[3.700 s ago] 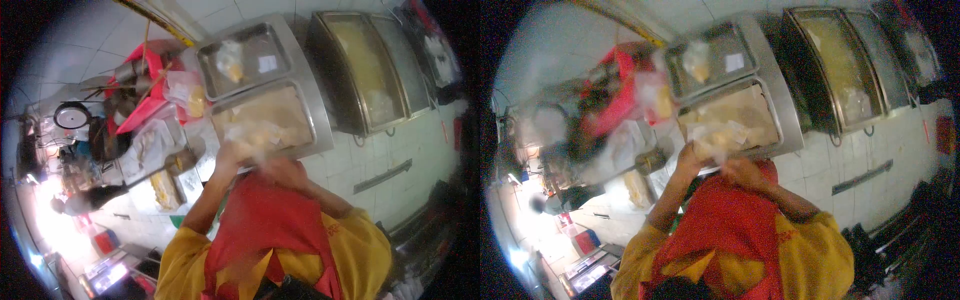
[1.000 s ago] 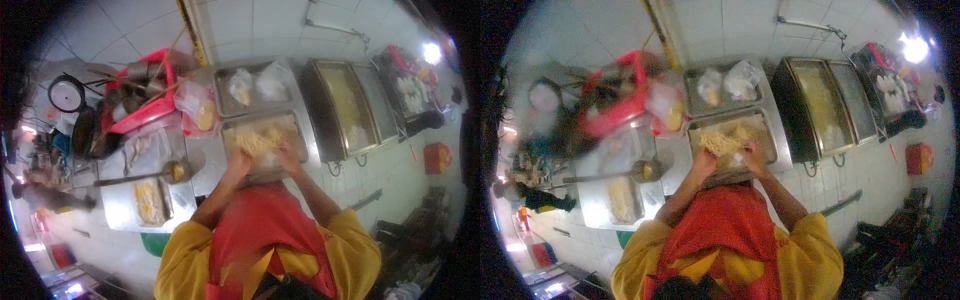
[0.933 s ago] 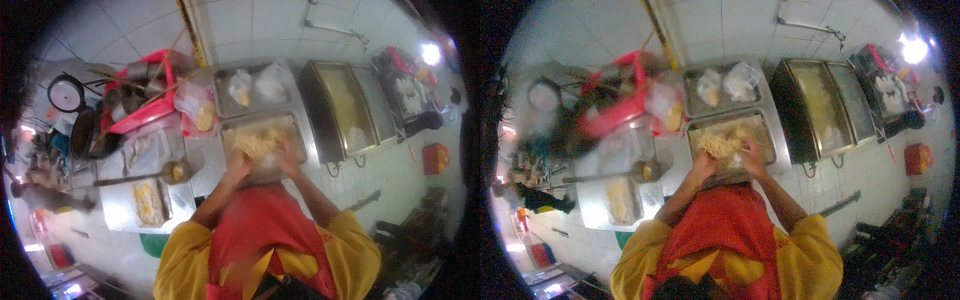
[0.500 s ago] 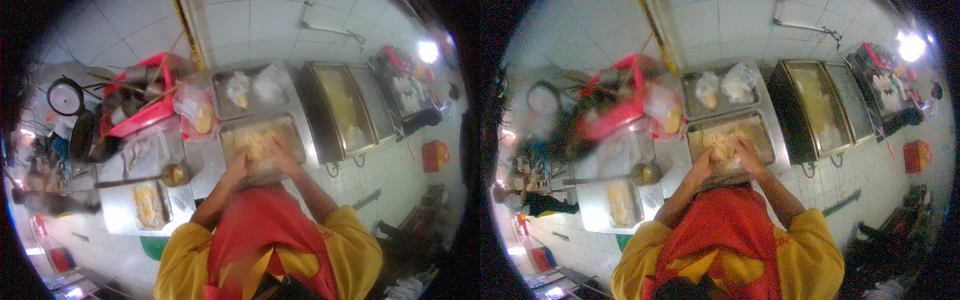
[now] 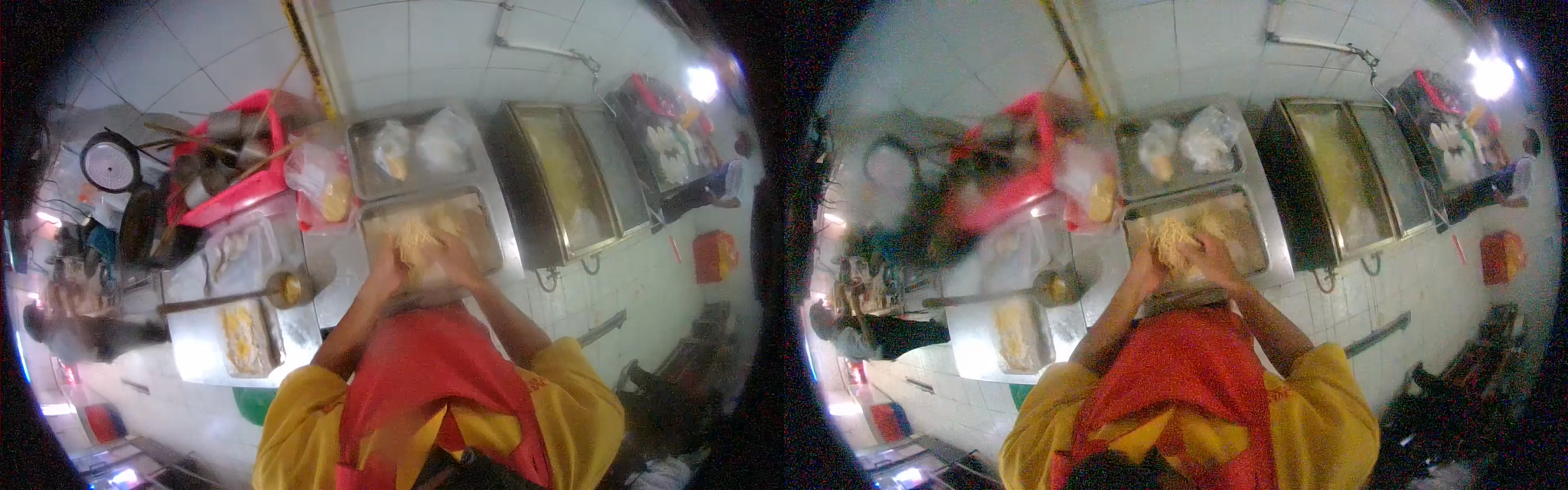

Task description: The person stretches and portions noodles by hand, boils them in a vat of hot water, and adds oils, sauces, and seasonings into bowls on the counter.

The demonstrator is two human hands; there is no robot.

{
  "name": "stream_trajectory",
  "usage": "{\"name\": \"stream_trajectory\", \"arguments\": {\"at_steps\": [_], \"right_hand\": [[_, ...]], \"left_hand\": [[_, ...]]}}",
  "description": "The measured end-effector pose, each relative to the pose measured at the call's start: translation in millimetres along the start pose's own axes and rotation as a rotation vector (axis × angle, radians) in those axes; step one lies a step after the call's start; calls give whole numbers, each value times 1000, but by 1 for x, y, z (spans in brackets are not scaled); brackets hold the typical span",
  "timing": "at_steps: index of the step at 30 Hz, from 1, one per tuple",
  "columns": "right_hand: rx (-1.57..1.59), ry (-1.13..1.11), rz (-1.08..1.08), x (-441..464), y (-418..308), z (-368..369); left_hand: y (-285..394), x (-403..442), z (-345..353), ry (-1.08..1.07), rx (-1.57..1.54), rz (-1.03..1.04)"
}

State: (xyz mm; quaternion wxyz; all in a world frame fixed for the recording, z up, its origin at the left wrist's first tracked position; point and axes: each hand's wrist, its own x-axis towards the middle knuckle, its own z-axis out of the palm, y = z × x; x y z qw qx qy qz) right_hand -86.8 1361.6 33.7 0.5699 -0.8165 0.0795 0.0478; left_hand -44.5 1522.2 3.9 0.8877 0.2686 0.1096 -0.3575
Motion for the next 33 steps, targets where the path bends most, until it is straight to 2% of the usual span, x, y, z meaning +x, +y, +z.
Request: {"name": "stream_trajectory", "arguments": {"at_steps": [1, 3, 4, 6, 7, 9, 10, 12, 13, 15, 16, 18, 19, 21, 22, 24, 25, 27, 28, 30, 31, 33], "right_hand": [[3, -4, 0, 0, -2, 0], [152, -67, 66, -3, -7, -1], [153, -73, 68, -3, -7, 3], [783, -76, 136, -2, -10, 11], [939, -86, 170, -2, -13, 10], [916, -108, 281, -4, -20, 3], [902, -117, 322, -6, -23, -1], [892, -129, 389, -9, -27, -9], [899, -136, 420, -11, -30, -12], [885, -151, 457, -10, -32, -15], [883, -150, 457, -3, -23, -17], [-464, -59, 366, 15, 2, -17], [-463, -54, 366, 11, -5, -15], [-21, 211, -247, -4, -19, -10], [-21, 212, -240, -6, -23, -10], [-392, -105, -92, -3, -27, -12], [-391, -102, -90, -1, -20, -11], [307, -110, 39, 13, -4, -5], [305, -119, 39, 12, -10, -4], [9, 15, -126, 9, -27, -5], [10, 14, -121, 8, -26, -4], [-12, -100, -26, 16, -29, -4]], "left_hand": [[2, -5, 2, 4, 1, 2], [2, -16, 5, 105, 263, -55], [0, -14, -2, 110, 260, -55], [-2, -6, -10, 103, 232, -49], [-3, -5, -9, 107, 231, -45], [-7, -8, -6, 30, -5, 2], [-7, -2, -11, 31, -4, 3], [-10, 15, -31, 24, -285, -20], [-12, 18, -41, 23, -285, -17], [-17, 21, -55, -18, -10, 57], [-12, 16, -40, -20, -13, 56], [-4, 7, -15, 74, -135, 63], [-6, 13, -27, 70, -132, 60], [-15, 26, -60, 1, 424, 190], [-9, 16, -42, 3, 423, 183], [3, 2, -8, 104, 114, -11], [-5, 14, -37, 102, 117, -14], [-18, 50, -118, -161, 1130, 517], [-6, 35, -99, -152, 1128, 521], [29, -13, -17, 153, 810, -45], [28, -24, -7, 154, 808, -49], [22, -35, 6, 13, 1089, 195]]}}
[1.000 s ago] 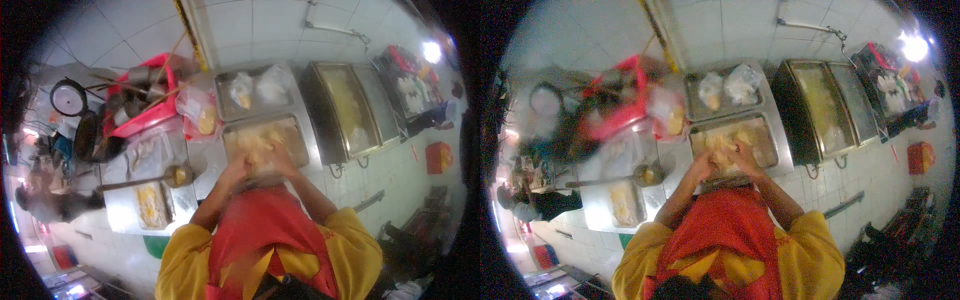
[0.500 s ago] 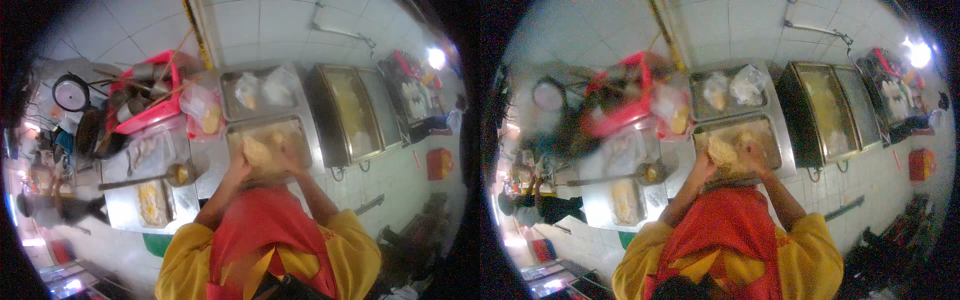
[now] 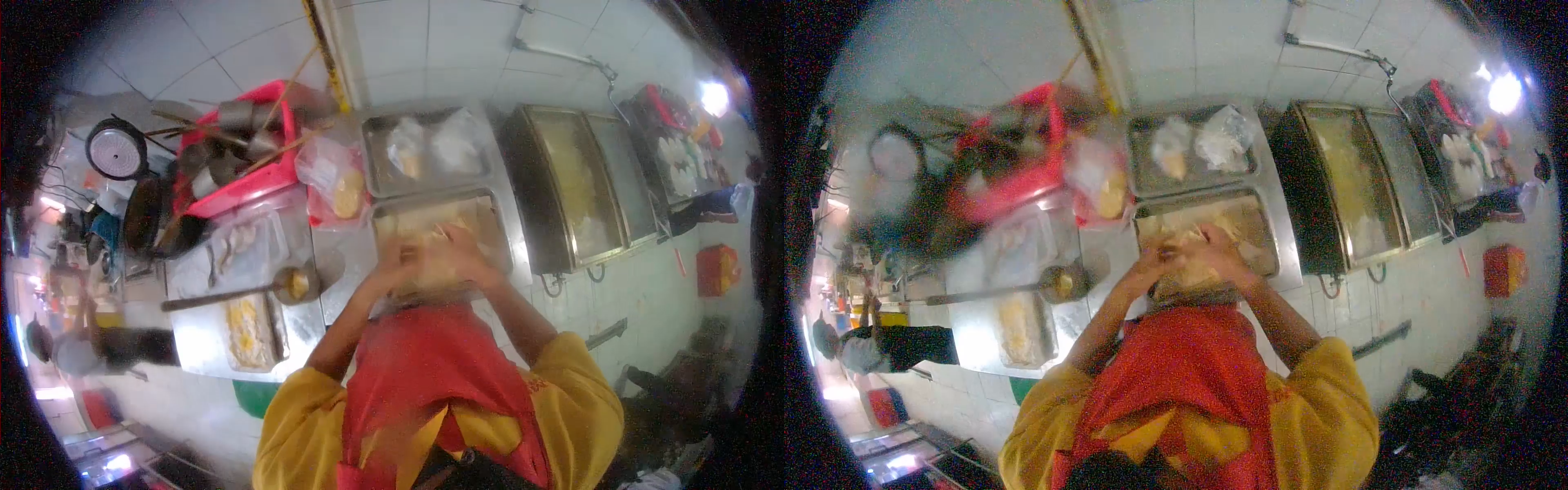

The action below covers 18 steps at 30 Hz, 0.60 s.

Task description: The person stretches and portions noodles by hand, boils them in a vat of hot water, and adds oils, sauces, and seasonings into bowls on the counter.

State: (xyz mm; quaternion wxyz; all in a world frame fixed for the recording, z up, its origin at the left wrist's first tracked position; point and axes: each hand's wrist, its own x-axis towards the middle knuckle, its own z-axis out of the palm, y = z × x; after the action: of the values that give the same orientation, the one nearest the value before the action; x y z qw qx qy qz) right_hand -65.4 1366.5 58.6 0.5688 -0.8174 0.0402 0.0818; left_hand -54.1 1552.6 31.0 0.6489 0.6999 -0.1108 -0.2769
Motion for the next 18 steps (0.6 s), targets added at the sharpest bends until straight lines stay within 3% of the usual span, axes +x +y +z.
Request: {"name": "stream_trajectory", "arguments": {"at_steps": [4, 6, 7, 9, 10, 12, 13, 15, 16, 18], "right_hand": [[249, -215, 171, -11, -65, -13], [279, -78, 64, -21, -93, -21], [270, -87, 60, -26, -96, -23], [784, -134, 40, -36, -98, -27], [780, -136, 37, -32, -91, -31], [-196, -117, -51, -19, -54, -35], [-198, -115, -51, -18, -26, -33], [-607, 70, -494, -20, 4, -25], [-607, 68, -491, -21, 3, -23], [-209, -36, -121, -33, -5, -14]], "left_hand": [[-30, 14, 7, 15, 307, 61], [-23, 9, 9, 50, -275, -153], [-32, 11, 8, 58, -283, -146], [-54, 18, 4, -8, -876, -164], [-32, 15, 6, -8, -878, -158], [5, 8, 12, -57, -1113, -410], [-9, 10, 11, -60, -1114, -409], [-38, 18, 5, -45, -595, -38], [-43, 21, 5, -44, -596, -41], [-49, 25, 7, 103, -811, -385]]}}
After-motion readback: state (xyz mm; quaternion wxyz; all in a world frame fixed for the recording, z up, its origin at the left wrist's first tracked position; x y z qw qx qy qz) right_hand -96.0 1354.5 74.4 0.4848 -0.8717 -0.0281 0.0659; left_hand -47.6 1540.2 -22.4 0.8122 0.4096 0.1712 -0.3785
